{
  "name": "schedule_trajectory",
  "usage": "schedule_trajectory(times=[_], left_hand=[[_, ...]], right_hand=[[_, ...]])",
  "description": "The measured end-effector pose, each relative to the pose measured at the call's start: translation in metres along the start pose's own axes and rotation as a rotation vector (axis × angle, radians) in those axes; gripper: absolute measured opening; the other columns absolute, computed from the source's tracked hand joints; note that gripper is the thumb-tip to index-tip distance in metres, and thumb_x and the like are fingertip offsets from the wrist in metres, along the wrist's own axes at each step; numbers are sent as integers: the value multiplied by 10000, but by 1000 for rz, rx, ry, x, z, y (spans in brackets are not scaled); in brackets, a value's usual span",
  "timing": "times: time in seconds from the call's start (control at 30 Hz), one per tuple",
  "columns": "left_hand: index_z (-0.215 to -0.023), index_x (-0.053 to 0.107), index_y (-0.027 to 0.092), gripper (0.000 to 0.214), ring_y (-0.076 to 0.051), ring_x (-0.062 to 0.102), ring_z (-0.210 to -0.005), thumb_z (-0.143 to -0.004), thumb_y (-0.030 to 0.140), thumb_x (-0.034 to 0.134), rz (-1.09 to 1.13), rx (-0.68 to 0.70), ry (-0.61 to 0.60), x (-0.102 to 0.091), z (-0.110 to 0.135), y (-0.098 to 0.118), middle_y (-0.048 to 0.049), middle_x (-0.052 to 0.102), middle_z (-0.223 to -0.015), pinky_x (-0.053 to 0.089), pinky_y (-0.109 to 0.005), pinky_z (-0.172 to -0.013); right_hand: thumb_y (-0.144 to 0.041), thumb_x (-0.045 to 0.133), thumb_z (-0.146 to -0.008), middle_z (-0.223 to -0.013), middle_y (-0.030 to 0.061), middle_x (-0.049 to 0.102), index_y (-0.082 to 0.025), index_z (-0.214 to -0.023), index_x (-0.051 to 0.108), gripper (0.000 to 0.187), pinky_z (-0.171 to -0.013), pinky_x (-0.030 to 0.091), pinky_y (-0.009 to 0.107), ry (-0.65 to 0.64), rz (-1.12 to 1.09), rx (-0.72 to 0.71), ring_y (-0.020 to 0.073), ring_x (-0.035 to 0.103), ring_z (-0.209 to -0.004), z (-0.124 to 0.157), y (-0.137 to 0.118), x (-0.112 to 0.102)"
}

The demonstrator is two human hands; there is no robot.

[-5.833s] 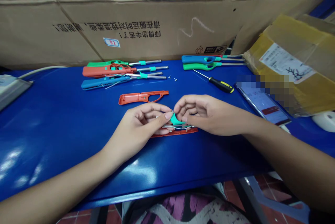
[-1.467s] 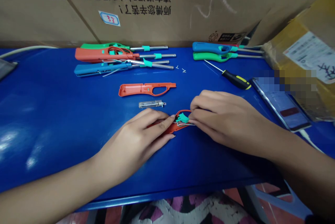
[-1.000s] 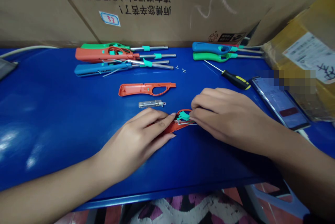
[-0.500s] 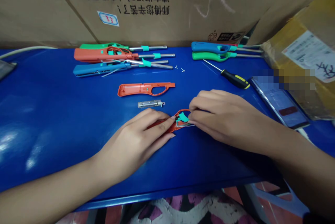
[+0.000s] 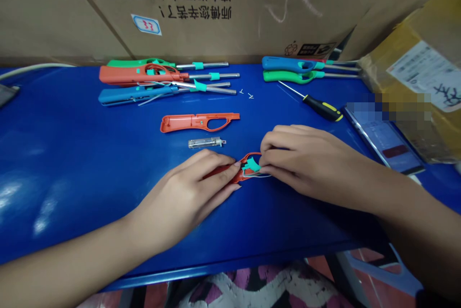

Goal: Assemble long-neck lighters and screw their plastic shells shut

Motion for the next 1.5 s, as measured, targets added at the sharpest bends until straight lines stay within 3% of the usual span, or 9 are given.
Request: schedule_trajectory(times=[0.33,0.5,0.6,0.73,0.83,0.97,1.1,1.37,1.5], left_hand=[[-1243,678,110,269,-222,650,-1039,-1003,189,585,-108,56,-51,1,-3,5,-114,691,-1135,594,-366,-889],[-1239,673,101,271,-229,653,-1040,-986,170,606,-91,79,-33,-2,-3,5,-124,696,-1146,589,-370,-888],[-1245,662,100,278,-228,650,-1023,-976,159,618,-96,94,-13,-4,0,6,-123,699,-1142,582,-373,-884],[-1239,660,128,278,-215,642,-1033,-965,162,633,-57,26,-27,-5,1,4,-100,700,-1144,565,-362,-899],[-1306,632,148,347,-217,624,-1089,-959,164,627,-44,-21,-55,-4,1,3,-97,678,-1202,550,-367,-937],[-1451,543,189,482,-217,585,-1134,-974,137,582,-62,-2,-118,-2,0,4,-94,640,-1252,525,-370,-973],[-1451,548,181,466,-218,568,-1139,-988,133,557,-76,10,-144,0,0,3,-97,634,-1247,511,-365,-984],[-1461,538,184,475,-231,558,-1058,-989,131,534,-123,36,-184,2,2,7,-95,636,-1187,540,-378,-909],[-1460,540,183,472,-243,552,-1053,-991,129,521,-154,33,-210,4,1,7,-103,632,-1199,543,-391,-903]], right_hand=[[-205,619,-956,-928,42,669,-191,-856,716,140,-763,435,318,44,-235,149,184,600,-878,-5,8,3],[-279,640,-946,-911,26,700,-206,-860,733,146,-738,465,290,20,-487,279,149,625,-816,-3,19,2],[-291,644,-939,-874,14,707,-216,-868,733,136,-718,461,284,31,-508,318,145,612,-791,0,26,-3],[-253,694,-901,-858,-14,694,-226,-890,730,46,-690,445,258,-43,-504,283,127,588,-771,2,25,1],[-172,644,-928,-898,-4,684,-208,-911,728,93,-717,443,253,-69,-474,180,123,601,-809,0,17,4],[-184,534,-1003,-853,22,648,-176,-898,725,218,-750,402,305,-39,-209,-49,158,567,-820,-2,1,2],[-193,497,-1018,-836,25,637,-165,-888,719,259,-733,355,331,31,3,-165,162,520,-756,0,-6,0],[-188,510,-1005,-787,13,615,-158,-853,721,262,-709,358,321,35,-23,-180,154,507,-714,1,-8,2],[-185,521,-1005,-816,15,618,-156,-859,711,242,-719,363,319,8,-46,-112,160,525,-752,1,-6,1]])
Point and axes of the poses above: each hand's wrist, its own z-axis away from the middle knuckle, its own x-axis out of the palm, y = z × x, the point moved 6 cm from there along -z, towards the middle knuckle
